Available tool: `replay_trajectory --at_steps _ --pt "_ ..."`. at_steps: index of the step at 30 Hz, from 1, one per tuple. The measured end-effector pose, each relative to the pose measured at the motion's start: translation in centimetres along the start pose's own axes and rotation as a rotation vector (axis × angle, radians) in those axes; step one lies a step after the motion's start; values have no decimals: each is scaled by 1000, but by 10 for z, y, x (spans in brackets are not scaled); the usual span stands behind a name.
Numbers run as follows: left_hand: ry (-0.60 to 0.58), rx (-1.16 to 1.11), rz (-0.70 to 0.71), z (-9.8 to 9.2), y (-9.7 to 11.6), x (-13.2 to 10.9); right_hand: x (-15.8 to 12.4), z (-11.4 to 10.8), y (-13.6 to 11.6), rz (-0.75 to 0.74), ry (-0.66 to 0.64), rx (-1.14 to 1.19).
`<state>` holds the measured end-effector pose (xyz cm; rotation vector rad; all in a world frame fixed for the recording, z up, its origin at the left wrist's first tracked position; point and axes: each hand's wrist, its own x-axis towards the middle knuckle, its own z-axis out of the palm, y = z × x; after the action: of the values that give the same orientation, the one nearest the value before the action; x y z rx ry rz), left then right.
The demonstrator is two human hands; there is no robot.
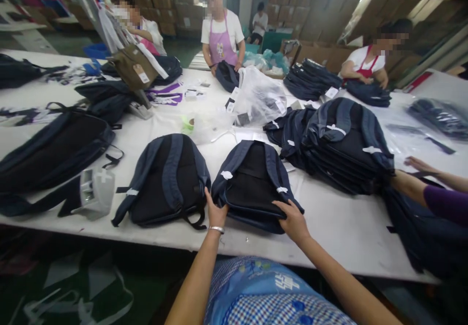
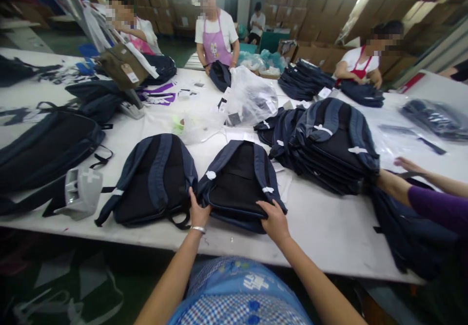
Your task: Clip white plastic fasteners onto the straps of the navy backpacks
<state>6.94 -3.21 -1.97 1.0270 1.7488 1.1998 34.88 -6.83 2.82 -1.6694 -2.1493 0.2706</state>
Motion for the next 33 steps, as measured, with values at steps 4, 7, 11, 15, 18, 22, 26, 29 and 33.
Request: replay_trajectory --at_steps 4,7,11,15,18,22,26,29,33 --pt "-67 -27 90 5 10 -13 16 6 -36 -170 -122 -99" --pt "-63 -45 171 7 9 -19 36 24 -61 -223 -150 -36" --pt "-54 -68 181 6 -8 -17 54 41 -69 -67 -112 191" --pt "49 33 175 3 -14 -16 59 39 -68 68 -104 337" --pt "230 221 209 1 -4 -24 58 37 -67 57 -109 344" --pt "275 348 407 4 6 -39 55 39 -65 41 -109 336" --pt "172 335 449 11 -4 -38 51 40 -62 20 -99 350" --pt "69 332 382 15 -13 -24 48 39 -59 18 -83 368" --pt "-25 290 309 16 -12 -8 45 37 -57 16 -65 400"
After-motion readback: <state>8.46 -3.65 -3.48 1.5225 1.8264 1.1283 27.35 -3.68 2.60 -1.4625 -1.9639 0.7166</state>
